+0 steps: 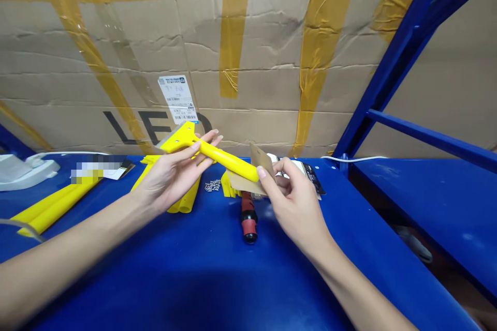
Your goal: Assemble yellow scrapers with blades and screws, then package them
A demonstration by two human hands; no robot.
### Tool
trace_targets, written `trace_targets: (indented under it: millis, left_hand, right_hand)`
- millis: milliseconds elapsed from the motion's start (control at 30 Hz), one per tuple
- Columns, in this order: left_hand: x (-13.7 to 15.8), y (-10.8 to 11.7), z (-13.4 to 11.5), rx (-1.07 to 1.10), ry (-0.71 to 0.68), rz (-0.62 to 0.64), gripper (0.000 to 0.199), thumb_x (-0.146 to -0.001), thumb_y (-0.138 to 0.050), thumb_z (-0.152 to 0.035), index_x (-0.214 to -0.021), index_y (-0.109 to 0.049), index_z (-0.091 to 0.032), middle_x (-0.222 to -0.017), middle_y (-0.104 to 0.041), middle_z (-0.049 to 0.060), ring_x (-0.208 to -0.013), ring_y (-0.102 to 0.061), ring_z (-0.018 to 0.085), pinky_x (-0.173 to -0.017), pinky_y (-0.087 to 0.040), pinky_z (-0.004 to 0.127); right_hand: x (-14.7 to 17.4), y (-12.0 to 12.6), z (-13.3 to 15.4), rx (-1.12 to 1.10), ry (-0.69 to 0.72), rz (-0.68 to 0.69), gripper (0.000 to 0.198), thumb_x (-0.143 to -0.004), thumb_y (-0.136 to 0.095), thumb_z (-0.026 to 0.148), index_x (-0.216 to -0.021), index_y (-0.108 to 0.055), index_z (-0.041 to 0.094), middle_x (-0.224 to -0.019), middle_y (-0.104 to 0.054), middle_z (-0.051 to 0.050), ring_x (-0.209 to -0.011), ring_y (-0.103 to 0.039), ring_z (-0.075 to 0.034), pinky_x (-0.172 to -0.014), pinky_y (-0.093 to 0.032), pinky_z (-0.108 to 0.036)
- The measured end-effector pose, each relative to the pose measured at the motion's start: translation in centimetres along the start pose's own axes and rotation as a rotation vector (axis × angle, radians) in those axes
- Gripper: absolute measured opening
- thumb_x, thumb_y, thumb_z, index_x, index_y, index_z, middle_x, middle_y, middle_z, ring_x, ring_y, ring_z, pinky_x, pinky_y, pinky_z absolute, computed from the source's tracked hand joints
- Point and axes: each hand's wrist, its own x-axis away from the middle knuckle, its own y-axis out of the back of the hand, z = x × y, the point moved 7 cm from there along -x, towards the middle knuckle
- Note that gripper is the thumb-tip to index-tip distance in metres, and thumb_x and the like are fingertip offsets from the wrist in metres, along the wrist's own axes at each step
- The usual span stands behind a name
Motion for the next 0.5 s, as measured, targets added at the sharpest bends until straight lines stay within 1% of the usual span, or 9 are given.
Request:
trace_targets:
  millis: [67, 133, 200, 267, 300, 333, 367, 433, 500]
  left_hand:
    - [0.3, -0.4, 0.3, -0.017, 0.007, 0.012, 0.024, -0.092, -0.053, -0.002, -0.107, -0.065, -0.015, -0.140, -0.061, 0.010, -0.136, -0.052, 0.022, -0.115, -0.043, 0.038]
    - [0.7, -0.7, 0.7, -0.040, 0.012, 0.024, 0.025, -0.091, -0.056, -0.002, -0.110, -0.065, -0.017, -0.142, -0.060, 0.008, -0.137, -0.050, 0.021, -0.116, -0.041, 0.039]
    - [1.0, -1.0, 1.1, -0.059, 0.023, 0.040, 0.027, -0.091, -0.057, -0.004, -0.113, -0.065, -0.018, -0.143, -0.059, 0.007, -0.138, -0.049, 0.022, -0.117, -0.040, 0.041]
    - [1.1, -1.1, 1.2, -0.065, 0.027, 0.047, 0.028, -0.092, -0.058, -0.005, -0.115, -0.065, -0.018, -0.144, -0.059, 0.007, -0.138, -0.049, 0.022, -0.116, -0.041, 0.042]
    - [1.1, -1.1, 1.2, -0.065, 0.026, 0.041, 0.028, -0.092, -0.058, -0.005, -0.115, -0.065, -0.018, -0.144, -0.058, 0.008, -0.138, -0.050, 0.022, -0.116, -0.041, 0.042]
    - [1.1, -1.0, 1.1, -0.065, 0.025, 0.034, 0.028, -0.092, -0.058, -0.004, -0.115, -0.065, -0.017, -0.144, -0.059, 0.008, -0.137, -0.050, 0.022, -0.116, -0.041, 0.041]
    - [1.1, -1.0, 1.0, -0.064, 0.020, 0.030, 0.029, -0.091, -0.057, -0.003, -0.115, -0.064, -0.018, -0.143, -0.059, 0.008, -0.137, -0.050, 0.022, -0.116, -0.041, 0.041]
    - [1.0, -1.0, 0.5, -0.053, 0.007, 0.031, 0.033, -0.091, -0.056, -0.002, -0.119, -0.063, -0.018, -0.141, -0.061, 0.008, -0.137, -0.050, 0.021, -0.116, -0.041, 0.041]
    - [0.9, -1.0, 0.2, -0.026, 0.001, 0.038, 0.037, -0.092, -0.054, -0.001, -0.125, -0.059, -0.016, -0.141, -0.061, 0.011, -0.136, -0.052, 0.022, -0.116, -0.042, 0.040]
  right_hand:
    - [-0.1, 0.2, 0.1, 0.009, 0.030, -0.020, 0.038, -0.090, -0.065, 0.051, -0.076, -0.045, 0.022, -0.080, -0.051, 0.000, -0.063, -0.047, -0.013, -0.051, -0.037, -0.025]
    - [0.0, 0.1, 0.3, 0.008, 0.066, -0.010, 0.036, -0.091, -0.064, 0.050, -0.077, -0.047, 0.022, -0.086, -0.052, -0.001, -0.067, -0.049, -0.014, -0.055, -0.039, -0.026]
    - [0.0, 0.0, 0.3, 0.016, 0.072, -0.011, 0.035, -0.092, -0.063, 0.051, -0.078, -0.047, 0.023, -0.083, -0.050, 0.000, -0.065, -0.047, -0.013, -0.053, -0.037, -0.026]
    - [0.0, 0.2, 0.1, 0.014, 0.038, -0.042, 0.037, -0.092, -0.063, 0.053, -0.076, -0.048, 0.023, -0.077, -0.046, 0.001, -0.061, -0.043, -0.013, -0.051, -0.035, -0.026]
    - [-0.1, 0.3, -0.1, -0.009, 0.008, -0.049, 0.037, -0.091, -0.063, 0.055, -0.076, -0.050, 0.023, -0.077, -0.047, 0.001, -0.061, -0.044, -0.013, -0.051, -0.036, -0.025]
    - [-0.3, 0.3, -0.4, -0.050, -0.025, -0.030, 0.037, -0.090, -0.063, 0.057, -0.078, -0.053, 0.023, -0.080, -0.050, 0.000, -0.063, -0.047, -0.013, -0.053, -0.040, -0.025]
    - [-0.4, 0.1, -0.6, -0.106, -0.058, 0.016, 0.037, -0.089, -0.063, 0.060, -0.081, -0.058, 0.024, -0.086, -0.056, -0.001, -0.068, -0.051, -0.014, -0.057, -0.045, -0.026]
    - [-0.5, -0.7, -0.9, -0.250, -0.120, 0.159, 0.043, -0.088, -0.057, 0.068, -0.091, -0.067, 0.026, -0.106, -0.063, -0.004, -0.085, -0.060, -0.019, -0.071, -0.052, -0.031]
    - [-0.5, -1.3, -0.9, -0.367, -0.174, 0.272, 0.048, -0.091, -0.050, 0.070, -0.101, -0.071, 0.028, -0.120, -0.064, -0.006, -0.101, -0.062, -0.024, -0.083, -0.054, -0.036]
